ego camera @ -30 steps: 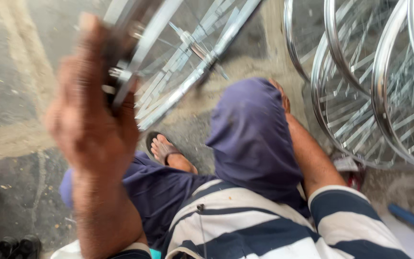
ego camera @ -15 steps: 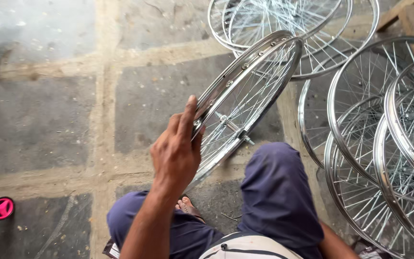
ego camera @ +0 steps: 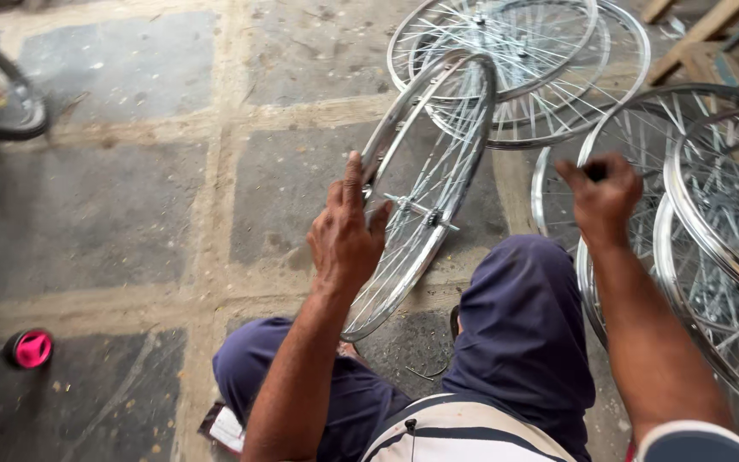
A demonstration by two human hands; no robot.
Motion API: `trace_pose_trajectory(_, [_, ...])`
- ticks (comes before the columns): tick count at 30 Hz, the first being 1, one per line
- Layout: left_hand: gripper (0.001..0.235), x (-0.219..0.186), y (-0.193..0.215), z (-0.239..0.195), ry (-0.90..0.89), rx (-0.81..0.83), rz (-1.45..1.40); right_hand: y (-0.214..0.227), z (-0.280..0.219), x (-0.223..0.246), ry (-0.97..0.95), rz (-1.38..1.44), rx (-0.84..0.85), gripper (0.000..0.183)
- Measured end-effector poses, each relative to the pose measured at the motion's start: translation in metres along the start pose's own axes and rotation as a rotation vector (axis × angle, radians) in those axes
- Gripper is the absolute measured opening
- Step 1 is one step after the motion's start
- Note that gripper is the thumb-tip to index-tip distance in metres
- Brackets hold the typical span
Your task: The person sits on the floor and works on a bicycle wheel, using a small tool to adjust the spokes and rim. They rotate the wheel and continue tightening or adjusting components by hand.
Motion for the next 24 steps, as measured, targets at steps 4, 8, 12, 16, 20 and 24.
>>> trace_pose_trajectory(4, [0.093,0.000,-0.004,-0.021,0.019,-0.037,0.017,-0.071,0.039,0.072,0.187,0.417,0.059,0.034])
trace_pose_trajectory(8, [0.093,-0.013,-0.004,-0.045,0.010,-0.046,-0.019,-0.140,0.018,0.067,-0.188,0.633,0.043,0.031])
trace_pose_trajectory(12, [0.095,-0.026,0.000,-0.060,0.069,0.003,-0.043,-0.164,-0.006,0.024,-0.360,0.506,0.106,0.031])
trace_pose_trajectory(16, [0.095,-0.047,0.002,-0.070,0.043,0.114,-0.249,-0.170,-0.021,-0.016,-0.363,0.312,0.277,0.042])
trace_pose_trajectory(20, [0.098,-0.052,0.007,-0.089,-0.172,-0.002,-0.205,-0.191,-0.018,-0.026,-0.161,0.289,0.343,0.035])
trace_pose_trajectory(24, [0.091,-0.035,-0.008,-0.103,-0.003,0.153,-0.379,-0.200,-0.031,-0.018,-0.279,0.230,0.634,0.033])
Point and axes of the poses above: each hand's wrist, its own z-axis towards the middle knuckle, its own y-axis out of the back of the hand, x = y × z, the point moved 7 cm from there along z, towards the middle knuckle, and after that the axes turned 13 degrees about y, right-handed, at the moved point
